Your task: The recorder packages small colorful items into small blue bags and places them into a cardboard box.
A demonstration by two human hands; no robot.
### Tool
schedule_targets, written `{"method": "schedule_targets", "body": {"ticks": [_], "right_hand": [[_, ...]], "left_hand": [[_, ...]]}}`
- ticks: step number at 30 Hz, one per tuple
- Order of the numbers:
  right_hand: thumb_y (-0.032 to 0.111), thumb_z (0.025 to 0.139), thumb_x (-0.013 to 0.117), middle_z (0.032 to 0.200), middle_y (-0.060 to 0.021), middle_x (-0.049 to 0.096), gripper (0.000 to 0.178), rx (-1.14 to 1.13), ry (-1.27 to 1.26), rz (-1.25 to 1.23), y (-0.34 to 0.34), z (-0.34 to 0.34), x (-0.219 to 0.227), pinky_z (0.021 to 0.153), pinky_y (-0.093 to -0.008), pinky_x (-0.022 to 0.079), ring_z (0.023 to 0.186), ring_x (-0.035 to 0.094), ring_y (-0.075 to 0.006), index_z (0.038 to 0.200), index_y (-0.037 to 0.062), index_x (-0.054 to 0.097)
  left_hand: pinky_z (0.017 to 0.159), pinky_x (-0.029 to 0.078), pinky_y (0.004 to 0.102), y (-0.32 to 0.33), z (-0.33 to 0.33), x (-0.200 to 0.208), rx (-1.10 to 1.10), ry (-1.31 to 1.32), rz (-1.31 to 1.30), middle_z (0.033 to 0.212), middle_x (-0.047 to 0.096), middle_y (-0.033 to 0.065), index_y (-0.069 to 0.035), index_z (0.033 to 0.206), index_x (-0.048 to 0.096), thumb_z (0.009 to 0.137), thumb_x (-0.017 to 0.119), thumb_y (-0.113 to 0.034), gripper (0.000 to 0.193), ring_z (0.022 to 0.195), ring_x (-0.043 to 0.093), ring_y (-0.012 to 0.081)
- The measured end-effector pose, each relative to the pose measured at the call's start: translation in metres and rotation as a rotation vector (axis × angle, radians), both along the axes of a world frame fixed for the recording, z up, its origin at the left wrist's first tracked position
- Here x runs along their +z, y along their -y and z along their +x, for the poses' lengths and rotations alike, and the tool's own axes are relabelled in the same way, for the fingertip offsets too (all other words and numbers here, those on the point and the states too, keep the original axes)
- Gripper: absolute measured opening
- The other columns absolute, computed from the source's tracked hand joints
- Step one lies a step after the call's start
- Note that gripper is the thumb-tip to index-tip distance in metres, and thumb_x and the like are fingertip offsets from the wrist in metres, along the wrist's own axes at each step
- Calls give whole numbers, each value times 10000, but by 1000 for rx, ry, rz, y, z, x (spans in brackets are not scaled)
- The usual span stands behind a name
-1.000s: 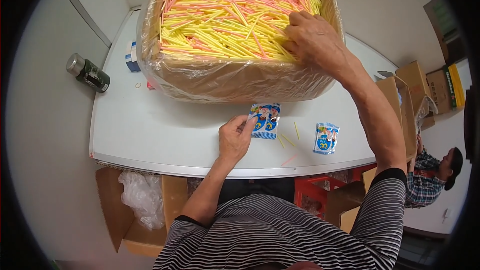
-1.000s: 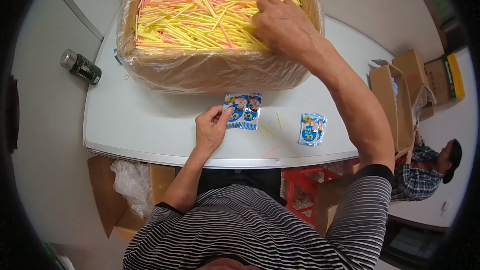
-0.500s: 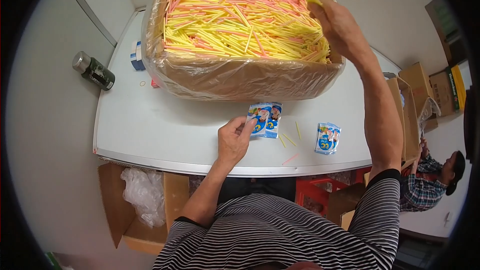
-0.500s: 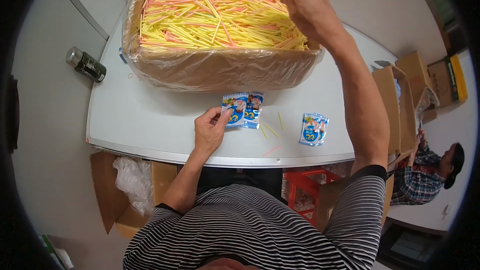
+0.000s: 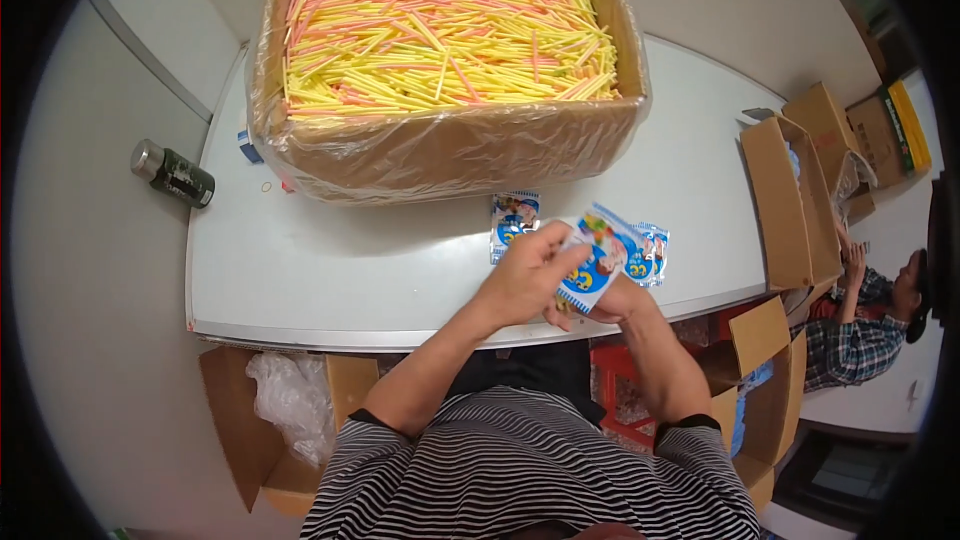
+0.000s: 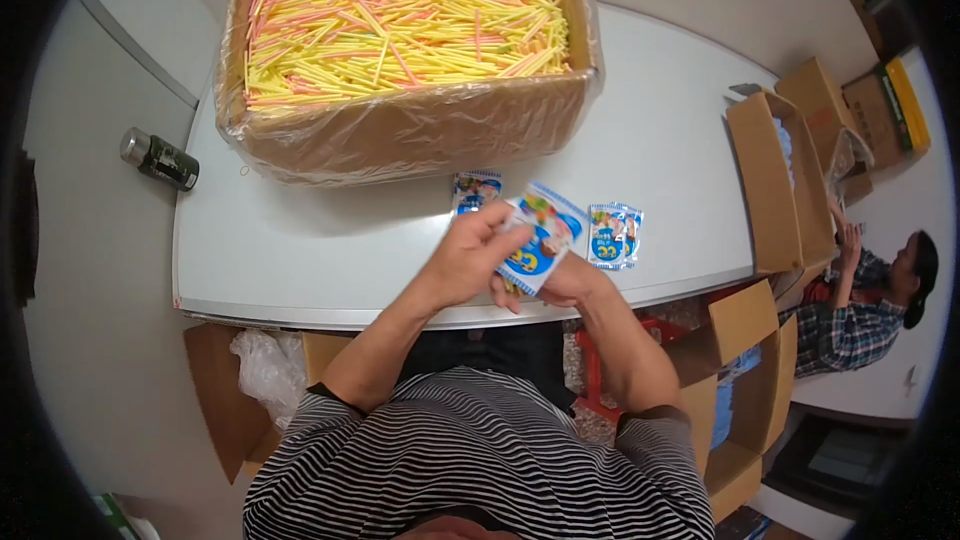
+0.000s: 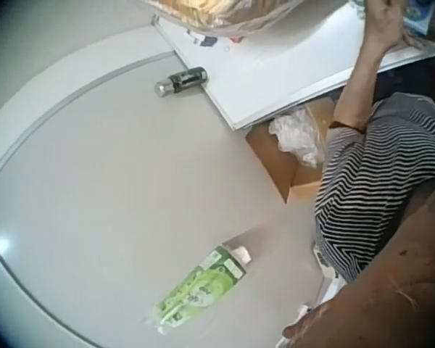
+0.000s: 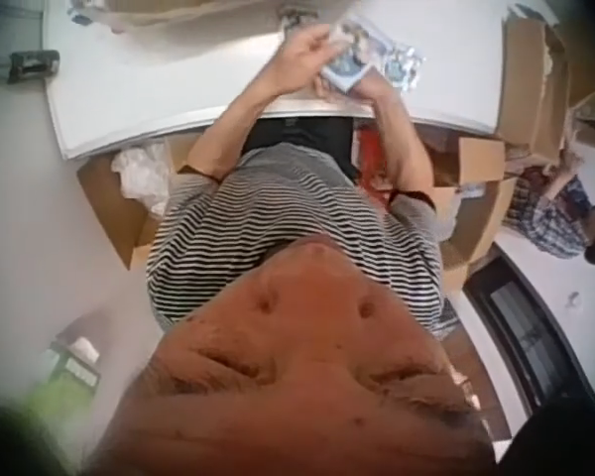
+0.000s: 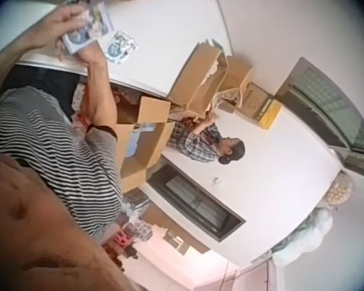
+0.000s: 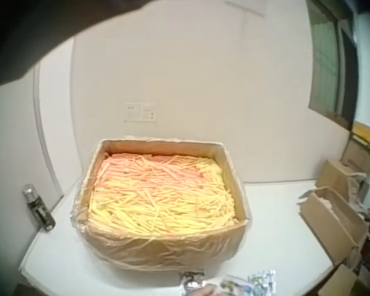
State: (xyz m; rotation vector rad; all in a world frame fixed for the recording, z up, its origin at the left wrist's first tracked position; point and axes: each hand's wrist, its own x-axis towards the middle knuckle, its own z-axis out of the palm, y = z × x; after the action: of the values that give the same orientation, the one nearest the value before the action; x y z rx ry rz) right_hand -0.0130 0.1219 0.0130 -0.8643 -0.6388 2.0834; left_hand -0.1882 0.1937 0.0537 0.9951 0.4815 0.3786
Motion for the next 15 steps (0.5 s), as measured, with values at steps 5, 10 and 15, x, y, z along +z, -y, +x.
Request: {"method": "schedule_targets", "body": {"ticks": [5,10,15], "right_hand": [[316,1017,556,873,-80,669,274,-9,70,-6,-1,2,-22,651,-314,530,775,650,-174,1073,53,607],[248,1071,449,957,-78,646,245,-424,961,598,-22,41,-18,919,-309,463,969,616,-167,1084,21,539],[171,1071,448,1059,-103,660,186,-482,1059,556,-33,48,-58,997,-313,444,1052,620,-183,1109,7,529]], "left_hand": [[563,559,247,3,12,-42,334,-23,173,897,690,77,-4,1084,614,1008,594,-174,188,715,668,114],[769,538,235,-12,-11,-46,712,136,38,1017,717,78,34,1096,639,1003,617,-129,189,878,667,85],[766,563,250,-10,-22,-57,722,78,-181,1046,725,89,40,1136,640,989,641,-138,230,866,696,108]]}}
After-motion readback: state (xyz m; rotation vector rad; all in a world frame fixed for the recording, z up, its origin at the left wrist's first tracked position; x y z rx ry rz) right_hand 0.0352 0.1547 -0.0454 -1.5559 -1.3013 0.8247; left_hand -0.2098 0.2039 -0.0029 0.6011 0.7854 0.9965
